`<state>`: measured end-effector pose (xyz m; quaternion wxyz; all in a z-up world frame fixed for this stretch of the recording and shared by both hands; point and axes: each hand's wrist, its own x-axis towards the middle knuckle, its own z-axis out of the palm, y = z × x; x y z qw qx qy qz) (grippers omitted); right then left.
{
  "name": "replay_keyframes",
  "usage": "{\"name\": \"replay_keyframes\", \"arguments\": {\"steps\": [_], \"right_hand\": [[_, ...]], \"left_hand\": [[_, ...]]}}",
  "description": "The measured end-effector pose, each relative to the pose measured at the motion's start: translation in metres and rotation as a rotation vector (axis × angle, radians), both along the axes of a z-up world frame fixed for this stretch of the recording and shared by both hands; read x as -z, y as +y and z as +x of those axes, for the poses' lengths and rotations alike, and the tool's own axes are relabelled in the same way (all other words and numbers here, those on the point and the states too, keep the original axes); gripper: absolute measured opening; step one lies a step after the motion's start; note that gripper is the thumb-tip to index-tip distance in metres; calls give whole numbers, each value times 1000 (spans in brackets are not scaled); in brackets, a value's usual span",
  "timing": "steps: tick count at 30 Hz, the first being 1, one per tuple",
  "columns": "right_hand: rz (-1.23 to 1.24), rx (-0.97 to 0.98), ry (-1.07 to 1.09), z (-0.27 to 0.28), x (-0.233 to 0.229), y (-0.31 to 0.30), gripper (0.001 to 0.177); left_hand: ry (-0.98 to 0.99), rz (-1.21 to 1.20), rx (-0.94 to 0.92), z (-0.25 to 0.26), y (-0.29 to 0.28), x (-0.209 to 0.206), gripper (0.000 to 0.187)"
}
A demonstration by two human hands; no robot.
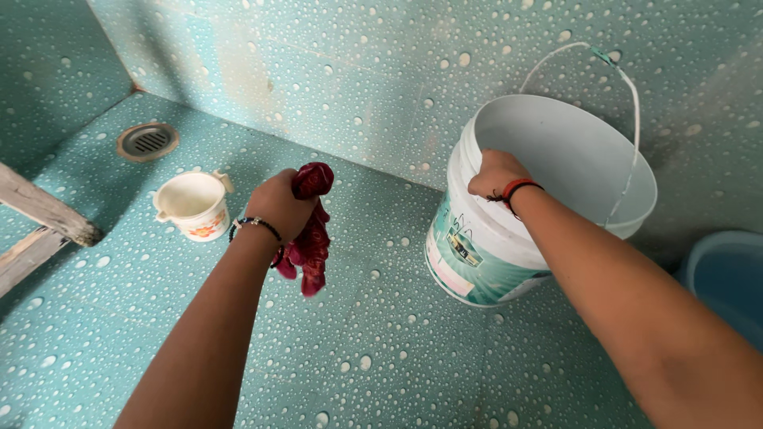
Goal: The person wipes a small black container, a red bottle, and a white bucket using a maroon cloth. They also move a detergent packet and a clothes hanger onto a small wooden stool. The actions occur in a wet tiled room with water droplets on the floor and walls.
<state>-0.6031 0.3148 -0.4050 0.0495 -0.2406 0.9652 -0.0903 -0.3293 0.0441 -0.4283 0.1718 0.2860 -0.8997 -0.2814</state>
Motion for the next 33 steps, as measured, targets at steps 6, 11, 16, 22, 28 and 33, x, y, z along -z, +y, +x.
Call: {"name": "replay_keyframes", "arguments": {"steps": [6,11,16,22,28,33], "right_hand": [[-118,-122,50,28,-46,-26,63],[-276,-324,115,67,-80,-69,79],[-450,-412,-112,107,-94,-103,50],[-745,-521,-470,132,-68,-142,48],[-682,-631,-723,160,-10,-169,39],[-553,-630,-685,172,18,-186,56]], "left_hand": [[-11,-14,-84,17,-16,0,41],[-93,-45,-157,37,-23,-3,42],[-48,-62,-222,69,-24,-21,42],[9,-103,-269,107,-24,-40,50],[-114,-88,-303,135,-31,-31,52],[-145,-27,-306,150,-37,-11,52]]}}
